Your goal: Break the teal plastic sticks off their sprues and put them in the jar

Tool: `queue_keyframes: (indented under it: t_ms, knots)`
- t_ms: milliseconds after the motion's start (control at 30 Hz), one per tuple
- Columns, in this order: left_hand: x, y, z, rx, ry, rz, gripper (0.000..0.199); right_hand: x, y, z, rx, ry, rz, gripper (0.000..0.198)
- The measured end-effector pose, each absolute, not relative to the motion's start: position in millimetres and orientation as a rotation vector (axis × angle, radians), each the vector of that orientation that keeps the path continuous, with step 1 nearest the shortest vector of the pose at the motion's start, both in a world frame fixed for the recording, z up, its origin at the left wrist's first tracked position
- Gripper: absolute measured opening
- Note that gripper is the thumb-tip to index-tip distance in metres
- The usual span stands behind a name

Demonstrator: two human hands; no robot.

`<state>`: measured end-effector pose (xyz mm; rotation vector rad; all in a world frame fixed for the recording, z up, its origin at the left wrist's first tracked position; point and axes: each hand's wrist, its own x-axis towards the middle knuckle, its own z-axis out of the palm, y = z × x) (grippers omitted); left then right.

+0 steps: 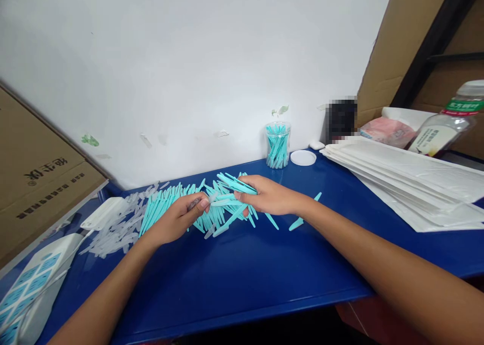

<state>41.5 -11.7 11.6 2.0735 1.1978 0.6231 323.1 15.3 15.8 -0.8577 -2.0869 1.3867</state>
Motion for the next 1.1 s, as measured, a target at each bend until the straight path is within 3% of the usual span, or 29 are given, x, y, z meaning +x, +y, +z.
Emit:
queue_keyframes:
  t_ms: [200,1100]
  knots:
    - [40,-11,17,2.111,1.127,0.535,0.041,325,15,16,-0.959,-2.186,1.223,0.040]
    - [35,-11,23,2.146,1.099,0.410,0.039,324,12,22,-0.867,-2.224,1.318,0.037]
